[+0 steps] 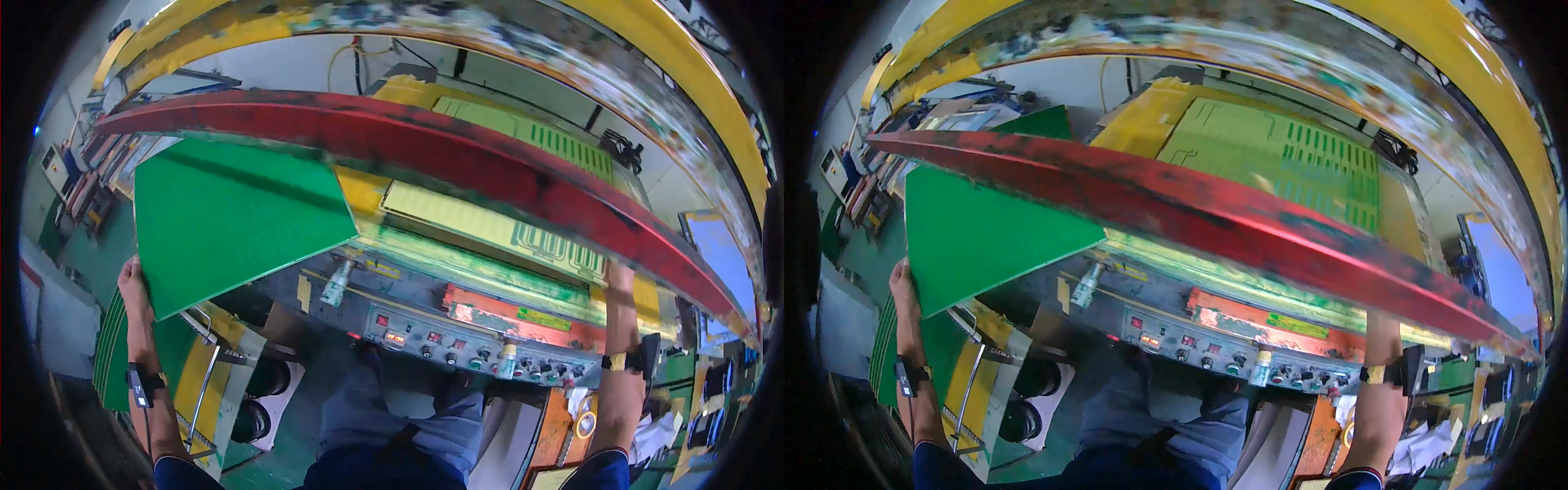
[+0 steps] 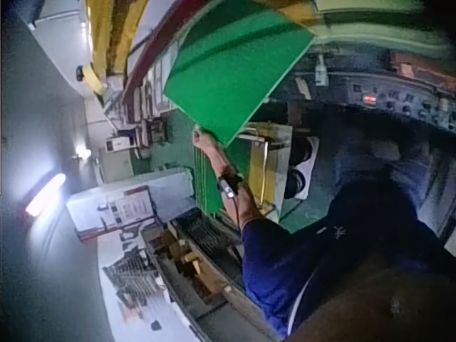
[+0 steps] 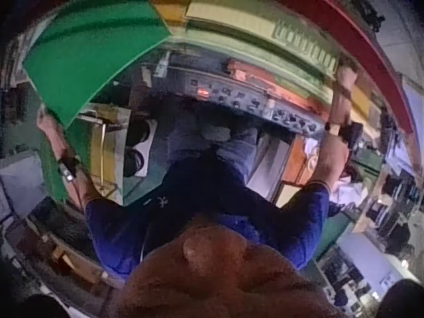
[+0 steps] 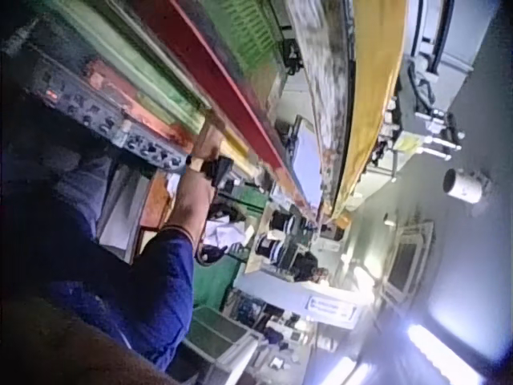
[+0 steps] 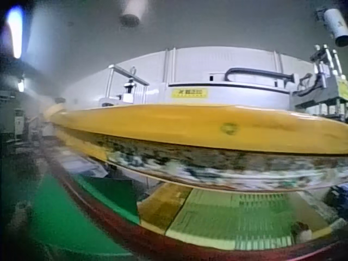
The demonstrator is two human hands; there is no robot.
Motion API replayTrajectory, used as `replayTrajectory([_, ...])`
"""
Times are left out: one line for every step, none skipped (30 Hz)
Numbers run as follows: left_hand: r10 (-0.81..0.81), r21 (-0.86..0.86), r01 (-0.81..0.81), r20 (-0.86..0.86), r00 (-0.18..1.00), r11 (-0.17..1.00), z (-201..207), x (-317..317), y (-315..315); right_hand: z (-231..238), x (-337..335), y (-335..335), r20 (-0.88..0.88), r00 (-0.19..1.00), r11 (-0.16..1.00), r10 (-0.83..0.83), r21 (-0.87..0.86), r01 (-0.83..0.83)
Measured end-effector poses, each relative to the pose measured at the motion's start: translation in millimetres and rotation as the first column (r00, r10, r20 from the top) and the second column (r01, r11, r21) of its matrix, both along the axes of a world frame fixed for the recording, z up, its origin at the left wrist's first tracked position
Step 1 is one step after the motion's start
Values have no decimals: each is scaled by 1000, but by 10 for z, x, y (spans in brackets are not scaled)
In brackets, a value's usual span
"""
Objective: Operator loads and aligns boards into a semi-automatic screen-printing machine, then unloads and stacks them.
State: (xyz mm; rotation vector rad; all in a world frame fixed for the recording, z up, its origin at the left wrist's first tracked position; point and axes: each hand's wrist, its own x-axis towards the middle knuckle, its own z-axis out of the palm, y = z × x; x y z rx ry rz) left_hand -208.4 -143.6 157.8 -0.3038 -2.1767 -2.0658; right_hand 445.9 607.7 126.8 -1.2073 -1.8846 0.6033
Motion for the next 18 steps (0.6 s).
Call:
replayTrajectory([47,-8,-47,18,999,999,-10,10,25,-44,-102,12,-9,1000,998,0,-57,-1])
replayTrajectory([58,-11,-58,20,998,998,-4,8,-6,-66,-177,14,-17,1000,995,3,-99,-5])
replayTrajectory([26,-6,-26,17,1000,1000,-2,0,-29,-109,-236,-3,-24,1000,991,4,-135,-7])
replayTrajectory([-9,-1,9,14,1000,1000,-5,-16,-48,-107,-270,9,-26,1000,987,8,-158,-12])
replayTrajectory([-3,-7,3,18,1000,1000,-16,-44,-73,-135,-300,15,-33,999,983,10,-181,-16])
replayTrajectory([-13,-22,13,1,1000,1000,-30,-79,-98,-149,-322,34,-26,1000,979,18,-202,-23])
replayTrajectory([-25,-37,24,-16,1000,999,-41,-109,-113,-185,-309,17,-42,999,975,15,-221,-24])
replayTrajectory([-24,-38,23,-11,1000,999,-32,-104,-82,-181,-297,24,-44,999,971,13,-236,-23])
replayTrajectory([-10,-53,10,-2,1000,999,-18,-85,-37,-182,-290,34,-48,999,967,10,-254,-22])
replayTrajectory([4,-68,-4,8,1000,998,-12,-79,-11,-169,-247,32,-46,999,964,13,-265,-25])
replayTrajectory([8,-71,-7,8,1000,997,-25,-102,-19,-184,-237,42,-45,999,959,14,-281,-26])
replayTrajectory([8,-39,-7,16,1000,999,-55,-131,-28,-196,-243,65,-37,999,955,19,-296,-30])
replayTrajectory([8,-6,-8,23,1000,1000,-67,-152,-44,-218,-219,56,-41,999,950,20,-311,-31])
replayTrajectory([10,-9,-10,25,1000,1000,-47,-131,-21,-223,-210,60,-38,999,946,21,-322,-32])
replayTrajectory([17,-5,-16,24,1000,1000,-30,-106,1,-227,-196,62,-40,999,941,26,-336,-38])
replayTrajectory([23,-2,-23,23,999,1000,-6,-74,24,-224,-203,83,-35,999,938,27,-346,-37])
replayTrajectory([25,-2,-25,25,999,1000,3,-55,48,-217,-183,97,-29,999,934,28,-356,-37])
replayTrajectory([26,2,-26,25,999,1000,11,-36,67,-218,-163,102,-27,999,930,27,-367,-35])
